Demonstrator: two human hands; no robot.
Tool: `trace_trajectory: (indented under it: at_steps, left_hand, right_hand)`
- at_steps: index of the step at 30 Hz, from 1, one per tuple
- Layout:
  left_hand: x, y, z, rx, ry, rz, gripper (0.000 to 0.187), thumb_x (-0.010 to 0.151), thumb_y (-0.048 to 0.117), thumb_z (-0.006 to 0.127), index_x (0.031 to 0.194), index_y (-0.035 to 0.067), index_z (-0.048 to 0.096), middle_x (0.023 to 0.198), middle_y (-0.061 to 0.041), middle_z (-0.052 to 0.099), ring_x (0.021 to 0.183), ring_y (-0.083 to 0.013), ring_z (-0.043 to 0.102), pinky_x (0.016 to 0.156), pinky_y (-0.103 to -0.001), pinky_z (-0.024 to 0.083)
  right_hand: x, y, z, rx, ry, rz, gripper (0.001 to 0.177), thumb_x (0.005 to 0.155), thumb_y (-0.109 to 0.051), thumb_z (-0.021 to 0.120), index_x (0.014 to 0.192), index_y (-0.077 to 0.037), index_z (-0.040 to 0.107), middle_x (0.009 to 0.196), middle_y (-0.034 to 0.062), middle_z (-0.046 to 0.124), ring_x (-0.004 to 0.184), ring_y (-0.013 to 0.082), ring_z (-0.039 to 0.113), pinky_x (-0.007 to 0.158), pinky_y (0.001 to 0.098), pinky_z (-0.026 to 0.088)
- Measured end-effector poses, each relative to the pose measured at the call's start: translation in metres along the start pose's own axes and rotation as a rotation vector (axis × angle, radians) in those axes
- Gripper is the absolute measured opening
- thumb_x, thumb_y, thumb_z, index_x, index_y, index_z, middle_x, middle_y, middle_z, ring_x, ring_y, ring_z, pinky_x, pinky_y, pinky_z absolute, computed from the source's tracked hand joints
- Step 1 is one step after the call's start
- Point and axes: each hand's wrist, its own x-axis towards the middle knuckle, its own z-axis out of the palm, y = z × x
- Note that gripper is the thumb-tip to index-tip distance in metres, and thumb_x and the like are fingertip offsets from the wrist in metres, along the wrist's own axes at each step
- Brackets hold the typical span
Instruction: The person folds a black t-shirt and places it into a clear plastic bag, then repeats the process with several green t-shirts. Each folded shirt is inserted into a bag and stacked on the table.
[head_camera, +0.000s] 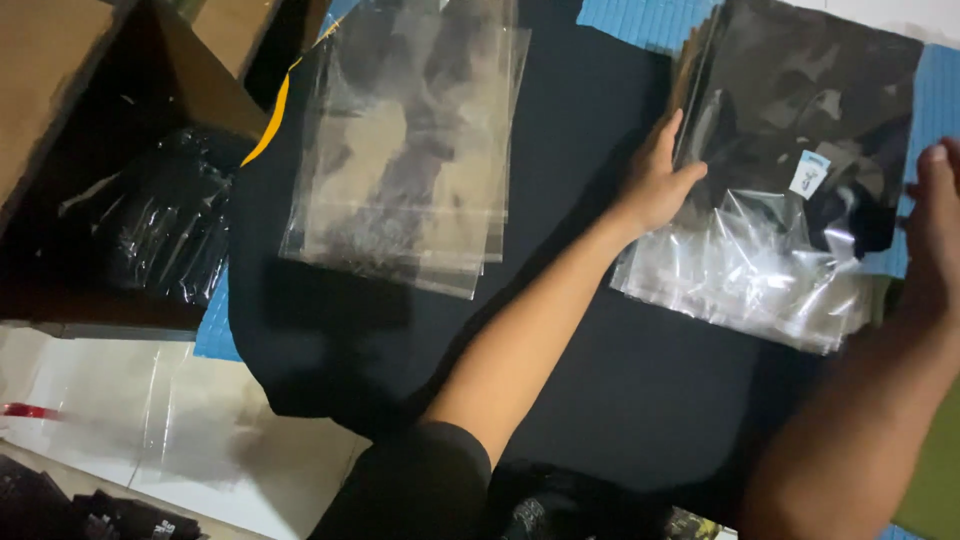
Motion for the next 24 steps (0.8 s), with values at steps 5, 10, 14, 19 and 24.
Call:
trace_trajectory:
  at_steps: [5,10,14,19,24]
  left_hand:
    - [0.003,0.001,-0.01,-0.116,-0.01,0.035,0.091,0.085,0.037,0.064,0.163,0.013,0.024,0.172,-0.013,0.023,0.159,-0.0264,0.023,0.127,-0.04,0.022]
    - [-0.021,0.045,-0.032,-0.189,-0.089,-0.088,0.098,0.081,0.063,0.053,0.163,0.019,0.022,0.173,-0.008,0.02,0.159,-0.0275,0.02,0.125,-0.047,0.021]
    - [-0.001,0.019,-0.033,-0.11,-0.02,-0.131,0.089,0.084,0.067,0.045,0.159,0.018,0.036,0.169,-0.007,0.033,0.155,-0.025,0.032,0.123,-0.041,0.028]
    - [0.024,-0.022,-0.029,0.107,0.18,0.223,0.064,0.097,0.048,0.057,0.147,0.007,0.053,0.154,-0.015,0.053,0.147,-0.0259,0.047,0.123,-0.038,0.033]
    - [-0.039,0.047,-0.02,0.448,0.144,0.508,0.047,0.101,0.037,0.064,0.143,0.014,0.06,0.158,-0.013,0.048,0.15,-0.0317,0.041,0.125,-0.044,0.032]
  right_hand:
    - [-0.05,-0.065,0.005,0.359,-0.156,0.349,0.054,0.11,-0.067,0.047,0.142,-0.024,0.056,0.132,-0.0088,0.057,0.118,0.0034,0.053,0.098,0.0224,0.045]
    - [-0.058,-0.055,0.013,0.687,-0.236,0.227,0.077,0.102,-0.075,0.036,0.152,-0.019,0.053,0.149,0.0021,0.06,0.137,0.0145,0.06,0.117,0.0273,0.05]
    - [-0.054,-0.055,0.013,0.492,-0.189,0.267,0.077,0.1,-0.074,0.03,0.151,-0.019,0.048,0.154,0.0046,0.051,0.138,0.022,0.048,0.106,0.032,0.038]
    - [-0.048,-0.037,0.013,0.674,-0.058,0.363,0.065,0.102,-0.057,0.032,0.148,-0.016,0.053,0.147,0.0024,0.062,0.136,0.0142,0.061,0.115,0.0267,0.049]
    - [-0.078,-0.063,-0.033,0.125,0.368,0.093,0.038,0.103,-0.028,0.059,0.139,-0.014,0.058,0.133,0.0071,0.069,0.122,0.0214,0.067,0.09,0.0388,0.048]
